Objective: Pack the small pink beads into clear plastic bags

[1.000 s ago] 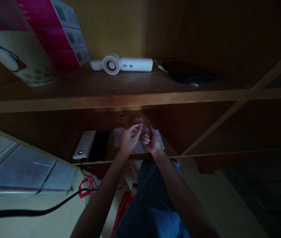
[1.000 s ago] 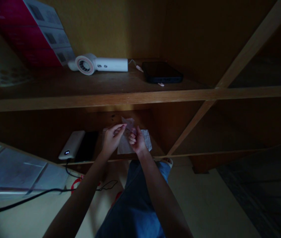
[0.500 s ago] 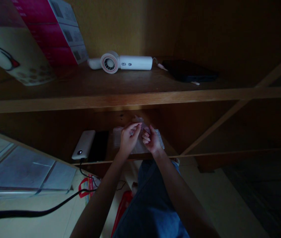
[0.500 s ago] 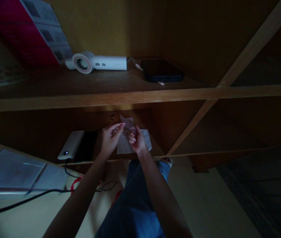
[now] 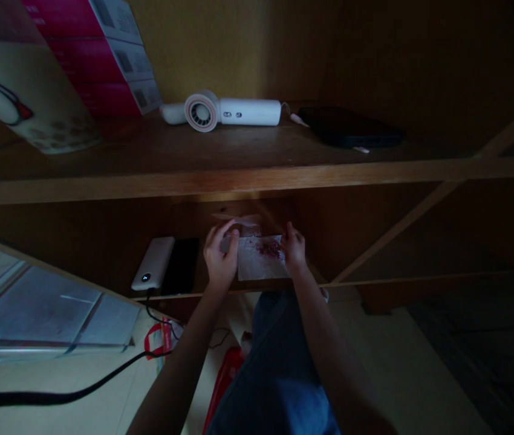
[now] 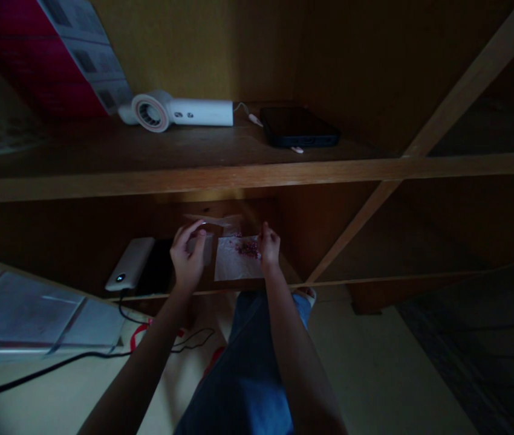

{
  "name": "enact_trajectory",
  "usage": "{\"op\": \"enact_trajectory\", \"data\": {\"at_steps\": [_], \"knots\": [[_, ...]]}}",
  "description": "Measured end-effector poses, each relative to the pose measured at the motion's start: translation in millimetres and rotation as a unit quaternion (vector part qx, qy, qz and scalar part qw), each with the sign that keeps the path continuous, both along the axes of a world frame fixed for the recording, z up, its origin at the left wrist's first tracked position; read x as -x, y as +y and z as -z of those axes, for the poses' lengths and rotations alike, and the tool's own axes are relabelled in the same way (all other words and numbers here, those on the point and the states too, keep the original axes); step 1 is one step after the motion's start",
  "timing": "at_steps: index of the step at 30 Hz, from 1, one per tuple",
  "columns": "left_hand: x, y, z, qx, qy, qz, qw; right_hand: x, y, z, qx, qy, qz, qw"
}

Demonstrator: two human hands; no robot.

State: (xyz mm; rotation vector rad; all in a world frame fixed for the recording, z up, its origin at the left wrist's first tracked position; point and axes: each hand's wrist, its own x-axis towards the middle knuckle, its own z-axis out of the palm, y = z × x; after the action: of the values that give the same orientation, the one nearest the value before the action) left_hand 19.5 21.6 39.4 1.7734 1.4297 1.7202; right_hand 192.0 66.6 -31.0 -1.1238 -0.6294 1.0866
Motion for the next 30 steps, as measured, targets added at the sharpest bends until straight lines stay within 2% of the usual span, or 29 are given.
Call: {"op": "enact_trajectory", "data": {"at_steps": [2,4,6,10,13,16,19,30], "knots": [[3.7,-1.1,5.2,0.005,0.015,-0.021,1.0,-0.7,2.2,2.9,-0.022,-0.195,0.025,0.98],[6.5,-1.4,10.9,0.008,0.026,-0.032,0.999,1.0,2.8,3.8,-0.018,-0.369,0.004,0.929],[7.6,-2.0,16.9,0.013,0.04,-0.034,0.998,4.8,1.8,2.1,0.013,-0.496,-0.041,0.867],[3.8,-7.7,33.6,0.037,0.084,-0.031,0.995,15.4,-0.7,-3.4,0.087,-0.64,-0.099,0.757],[-2.0,-16.3,50.6,0.073,0.118,-0.03,0.99,21.1,-0.5,-3.4,0.111,-0.695,-0.119,0.701],[-6.9,-26.2,66.9,0.124,0.145,-0.03,0.981,23.5,0.5,0.3,0.122,-0.715,-0.135,0.675],[-9.5,-34.5,78.5,0.16,0.173,-0.03,0.971,24.6,0.9,3.9,0.125,-0.723,-0.133,0.666],[-12.5,-50.0,100.3,0.186,0.255,-0.053,0.947,29.3,-0.9,3.7,0.142,-0.743,-0.135,0.639]]}}
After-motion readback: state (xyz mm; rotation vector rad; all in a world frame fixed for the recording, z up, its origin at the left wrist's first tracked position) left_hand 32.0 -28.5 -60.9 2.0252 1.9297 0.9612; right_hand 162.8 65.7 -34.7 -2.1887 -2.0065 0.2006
